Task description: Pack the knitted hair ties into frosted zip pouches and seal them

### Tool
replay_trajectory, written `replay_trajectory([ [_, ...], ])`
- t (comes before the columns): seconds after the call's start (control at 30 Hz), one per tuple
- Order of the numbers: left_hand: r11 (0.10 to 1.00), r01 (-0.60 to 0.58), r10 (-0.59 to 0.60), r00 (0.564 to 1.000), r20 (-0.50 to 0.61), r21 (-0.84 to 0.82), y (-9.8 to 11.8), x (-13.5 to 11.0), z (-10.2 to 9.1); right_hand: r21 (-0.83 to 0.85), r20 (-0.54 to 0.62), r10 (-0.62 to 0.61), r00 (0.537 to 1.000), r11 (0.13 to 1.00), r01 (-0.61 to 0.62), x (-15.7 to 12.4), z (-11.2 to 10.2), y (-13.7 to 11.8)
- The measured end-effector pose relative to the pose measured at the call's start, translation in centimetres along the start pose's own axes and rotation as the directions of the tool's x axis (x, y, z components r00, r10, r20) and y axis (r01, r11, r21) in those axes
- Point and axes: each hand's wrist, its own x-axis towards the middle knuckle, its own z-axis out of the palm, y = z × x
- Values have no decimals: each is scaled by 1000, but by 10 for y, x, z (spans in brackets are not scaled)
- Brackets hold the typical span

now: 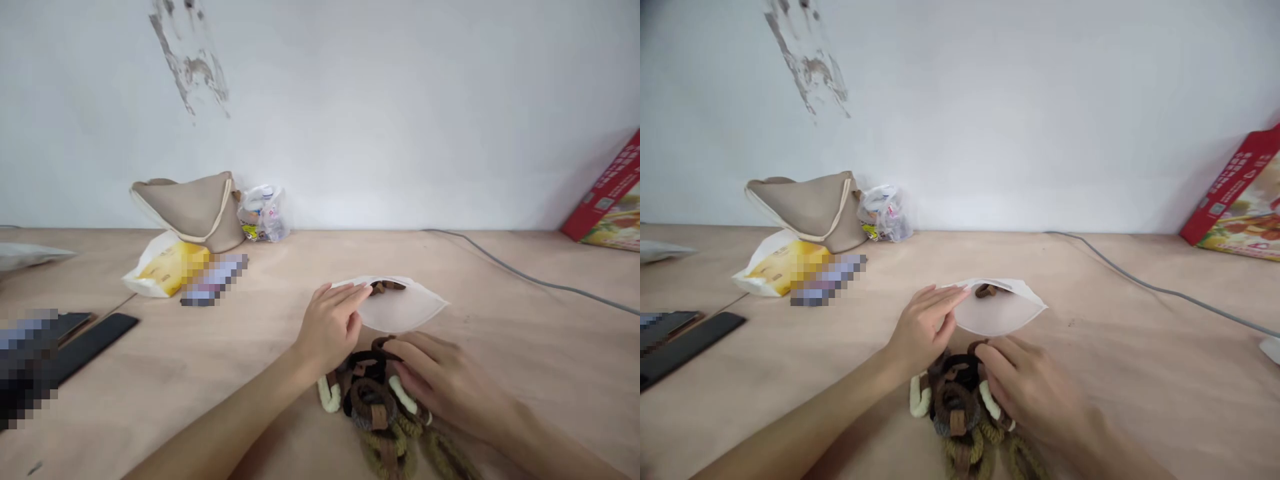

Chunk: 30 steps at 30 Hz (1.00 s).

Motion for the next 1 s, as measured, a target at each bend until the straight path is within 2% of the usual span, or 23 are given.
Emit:
replay_trajectory([
  [0.07, 1000, -3, 3, 1000, 2, 1, 0, 0, 0, -21, -116, -3, 993, 1000, 0, -3, -3, 5],
  [0.13, 1000, 0, 0, 1000, 5, 3, -1, 1, -1, -53, -226, 48, 973, 997, -61, -3, -6, 11],
  [0.2, 1000, 7, -7, 1000, 12, 3, -4, 3, -2, -68, -278, 110, 954, 989, -133, -1, -8, 14],
  [0.27, 1000, 14, -14, 1000, 15, -5, -7, 5, -3, -50, -249, 126, 960, 989, -143, 2, -9, 9],
  [0.4, 1000, 8, -7, 1000, 20, -26, -12, 9, -5, 75, -71, 58, 996, 996, -52, 7, -10, -14],
  [0.5, 999, -10, 10, 1000, 8, -31, -13, 10, -5, 166, 27, 77, 997, 983, -80, 11, -13, -32],
  [0.57, 999, -24, 24, 1000, -1, -30, -12, 9, -5, 195, 50, 68, 996, 978, -77, 13, -17, -40],
  [0.77, 999, -42, 42, 999, -5, -28, -10, 9, -7, 143, -49, -28, 998, 989, 35, 10, -14, -51],
  [0.9, 998, -59, 59, 998, -2, -32, -10, 9, -7, 81, -171, -88, 981, 991, 103, 9, -14, -38],
  [1.0, 997, -69, 69, 998, 1, -28, -8, 8, -8, -66, -314, -26, 949, 998, 6, 10, -18, -14],
])
